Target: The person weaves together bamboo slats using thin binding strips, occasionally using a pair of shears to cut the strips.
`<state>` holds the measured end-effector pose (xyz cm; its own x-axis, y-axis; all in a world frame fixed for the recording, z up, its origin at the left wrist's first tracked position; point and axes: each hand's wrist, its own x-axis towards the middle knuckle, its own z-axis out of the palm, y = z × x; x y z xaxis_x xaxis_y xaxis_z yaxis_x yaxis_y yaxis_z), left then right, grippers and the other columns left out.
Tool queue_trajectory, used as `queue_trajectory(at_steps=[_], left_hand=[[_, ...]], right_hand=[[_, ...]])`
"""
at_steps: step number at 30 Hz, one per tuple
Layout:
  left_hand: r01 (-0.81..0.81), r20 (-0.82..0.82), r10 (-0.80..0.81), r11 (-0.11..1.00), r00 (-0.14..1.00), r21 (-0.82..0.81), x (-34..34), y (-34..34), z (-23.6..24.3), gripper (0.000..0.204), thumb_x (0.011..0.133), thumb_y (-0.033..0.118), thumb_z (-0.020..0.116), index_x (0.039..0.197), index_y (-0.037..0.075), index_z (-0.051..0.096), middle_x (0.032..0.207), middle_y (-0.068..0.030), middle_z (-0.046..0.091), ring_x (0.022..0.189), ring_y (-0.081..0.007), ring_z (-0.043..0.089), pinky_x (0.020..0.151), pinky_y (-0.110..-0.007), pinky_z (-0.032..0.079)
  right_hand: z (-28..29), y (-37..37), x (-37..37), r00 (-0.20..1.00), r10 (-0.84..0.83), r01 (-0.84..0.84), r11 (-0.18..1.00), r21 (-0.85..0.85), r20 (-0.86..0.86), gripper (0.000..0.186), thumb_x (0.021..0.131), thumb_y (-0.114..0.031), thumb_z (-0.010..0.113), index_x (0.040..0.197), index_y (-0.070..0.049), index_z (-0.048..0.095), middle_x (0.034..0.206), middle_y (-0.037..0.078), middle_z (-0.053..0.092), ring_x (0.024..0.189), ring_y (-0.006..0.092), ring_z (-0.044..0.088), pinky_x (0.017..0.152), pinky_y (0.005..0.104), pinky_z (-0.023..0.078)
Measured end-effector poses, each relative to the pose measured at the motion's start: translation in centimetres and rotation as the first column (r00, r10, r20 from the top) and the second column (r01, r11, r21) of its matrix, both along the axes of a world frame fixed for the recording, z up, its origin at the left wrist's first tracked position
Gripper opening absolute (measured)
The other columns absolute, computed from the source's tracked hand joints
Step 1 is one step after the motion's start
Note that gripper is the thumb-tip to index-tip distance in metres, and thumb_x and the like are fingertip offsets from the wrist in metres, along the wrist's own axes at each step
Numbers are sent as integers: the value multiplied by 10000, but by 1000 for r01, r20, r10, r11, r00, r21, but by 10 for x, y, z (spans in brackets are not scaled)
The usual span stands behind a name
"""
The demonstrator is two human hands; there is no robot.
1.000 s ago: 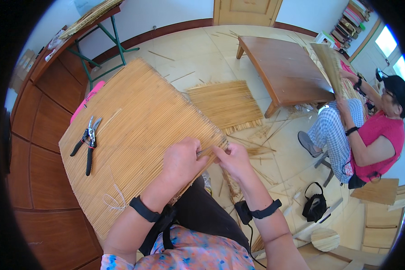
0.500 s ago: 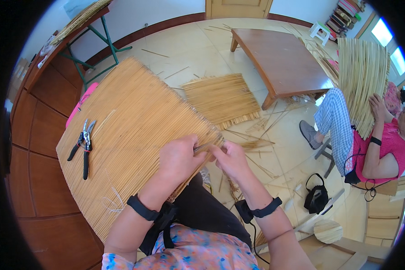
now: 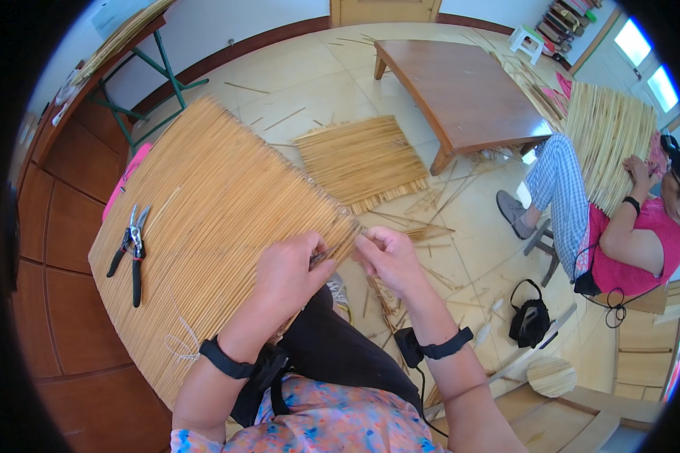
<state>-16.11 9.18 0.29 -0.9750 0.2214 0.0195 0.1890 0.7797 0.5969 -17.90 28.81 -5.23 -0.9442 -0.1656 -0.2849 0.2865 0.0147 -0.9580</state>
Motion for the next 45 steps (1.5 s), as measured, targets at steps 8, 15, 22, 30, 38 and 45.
queue_trajectory(at_steps=[8,15,22,30,38,45], left_hand=[[-5,133,8,1000,991,-22,33,1,23,244,898,293,646,998,78,588,862,-156,694,749,-345,673,652,-446,517],[26,92,-23,999,996,-40,56,19,34,168,920,155,597,1046,44,587,834,-184,666,733,-379,653,643,-458,495],[-7,56,6,1000,998,3,61,29,26,144,879,116,644,985,35,591,808,-182,657,709,-373,651,618,-448,496],[-68,137,70,997,988,-23,59,36,34,158,862,110,673,949,38,563,703,-163,636,657,-356,645,587,-436,489],[-106,111,105,994,988,9,58,45,22,152,876,133,661,936,46,551,706,-137,650,641,-345,650,574,-442,491],[-128,93,122,990,988,59,59,42,13,138,877,157,667,922,67,572,688,-138,643,636,-351,646,563,-451,488]], right_hand=[[3,-8,43,994,19,-10,996,-84,108,198,952,-180,623,822,-44,561,700,48,661,545,79,602,465,207,411],[2,-11,62,996,5,6,993,-121,86,164,919,-105,651,837,-14,542,704,61,653,576,111,641,469,225,447],[-12,-10,68,1000,1,-5,983,-183,-21,123,884,-63,676,885,10,576,760,44,654,596,99,638,515,229,479],[-13,-13,71,998,-23,12,982,-186,-56,104,878,-58,677,907,9,603,775,28,664,643,82,647,567,224,501],[-25,-15,75,981,-79,56,989,-136,-175,127,858,-84,703,888,0,613,722,20,659,669,71,644,581,225,498],[-18,-17,75,993,-33,11,981,-196,-113,90,887,31,631,930,13,554,805,19,618,693,53,592,600,205,492]])
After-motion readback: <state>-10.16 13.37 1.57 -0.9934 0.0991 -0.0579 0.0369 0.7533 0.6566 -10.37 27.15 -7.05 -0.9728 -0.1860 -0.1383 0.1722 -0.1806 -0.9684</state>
